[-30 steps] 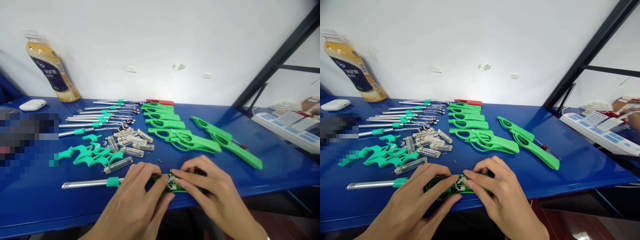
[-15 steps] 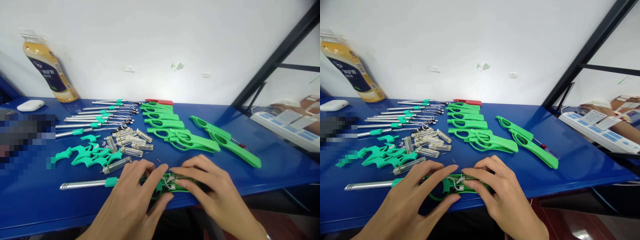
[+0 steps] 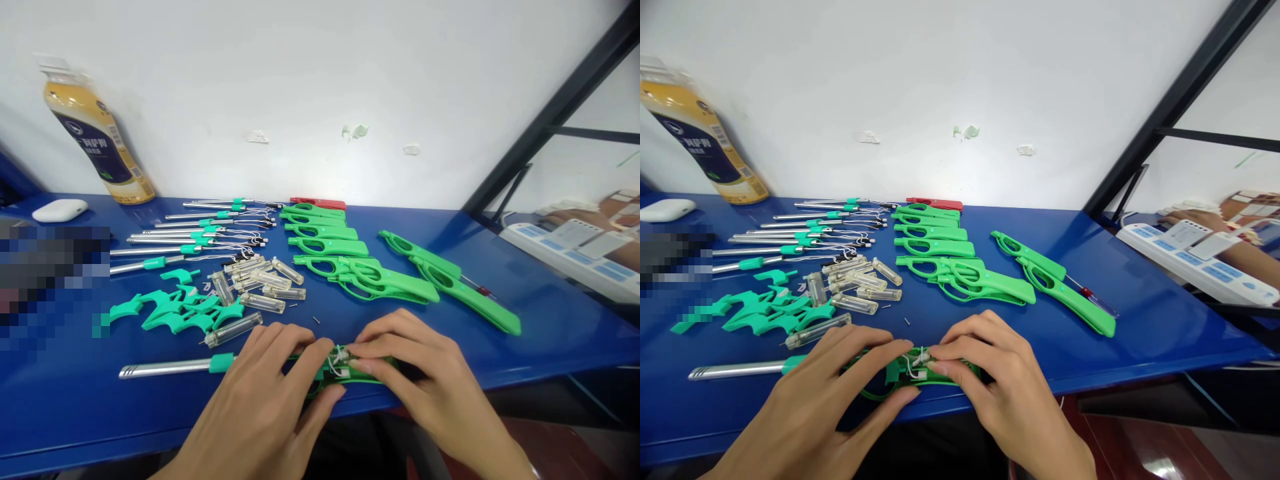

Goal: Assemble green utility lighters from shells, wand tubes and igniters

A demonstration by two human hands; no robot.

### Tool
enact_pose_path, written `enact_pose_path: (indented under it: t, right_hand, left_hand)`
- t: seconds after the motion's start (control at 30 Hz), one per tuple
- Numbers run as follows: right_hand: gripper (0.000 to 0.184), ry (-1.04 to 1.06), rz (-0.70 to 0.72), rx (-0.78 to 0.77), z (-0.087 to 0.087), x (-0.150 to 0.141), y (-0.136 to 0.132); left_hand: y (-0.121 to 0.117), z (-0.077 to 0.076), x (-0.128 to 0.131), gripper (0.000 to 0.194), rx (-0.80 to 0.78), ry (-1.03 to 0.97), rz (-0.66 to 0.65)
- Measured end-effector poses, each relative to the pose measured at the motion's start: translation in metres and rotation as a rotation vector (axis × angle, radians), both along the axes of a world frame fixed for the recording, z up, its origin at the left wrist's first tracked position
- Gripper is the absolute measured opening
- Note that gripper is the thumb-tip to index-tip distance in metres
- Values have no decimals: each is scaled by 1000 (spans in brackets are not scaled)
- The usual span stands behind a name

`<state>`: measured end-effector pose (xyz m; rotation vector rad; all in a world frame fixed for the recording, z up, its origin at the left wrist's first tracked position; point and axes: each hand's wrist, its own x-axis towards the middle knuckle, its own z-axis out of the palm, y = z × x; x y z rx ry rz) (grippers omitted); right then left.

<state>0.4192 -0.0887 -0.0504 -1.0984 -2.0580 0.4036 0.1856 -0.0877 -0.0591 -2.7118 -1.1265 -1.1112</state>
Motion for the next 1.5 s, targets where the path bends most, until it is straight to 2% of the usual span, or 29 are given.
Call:
enact_pose_path:
  t: [0.23, 0.43, 0.7, 0.93, 1.07, 1.17, 1.27, 1.33, 1.43, 1.5]
  right_hand:
    - [25, -17, 29, 110, -6, 4, 1]
    - [23, 12, 14, 52, -6, 4, 2]
    - [31, -12, 49, 19, -4, 6, 1]
    - [24, 13, 28, -50, -3, 3, 1]
    - [16, 75, -20, -18, 0, 2, -1]
    - [14, 73, -172, 98, 5, 17, -4]
    - [12, -2, -521, 264, 6, 53, -4]
    - [19, -84, -771, 298, 3, 83, -2]
    - [32, -145, -844, 267, -4, 123, 4]
    - [37, -178, -853, 248, -7, 139, 9]
  left_hand:
    - [4, 2, -1, 13, -43, -20, -42]
    - [4, 3, 0, 11, -66, 15, -76]
    - [5, 4, -1, 10, -62, 3, -78]
    - [3, 2, -2, 11, -22, 23, -66]
    - [3, -2, -4, 13, -6, 66, -47]
    - [4, -6, -9, 17, 27, 123, -27]
    - [6, -10, -12, 22, 86, 165, -35]
    - [7, -12, -13, 22, 121, 167, -39]
    - [7, -14, -12, 21, 160, 140, -26]
    - [5, -15, -12, 21, 187, 127, -18]
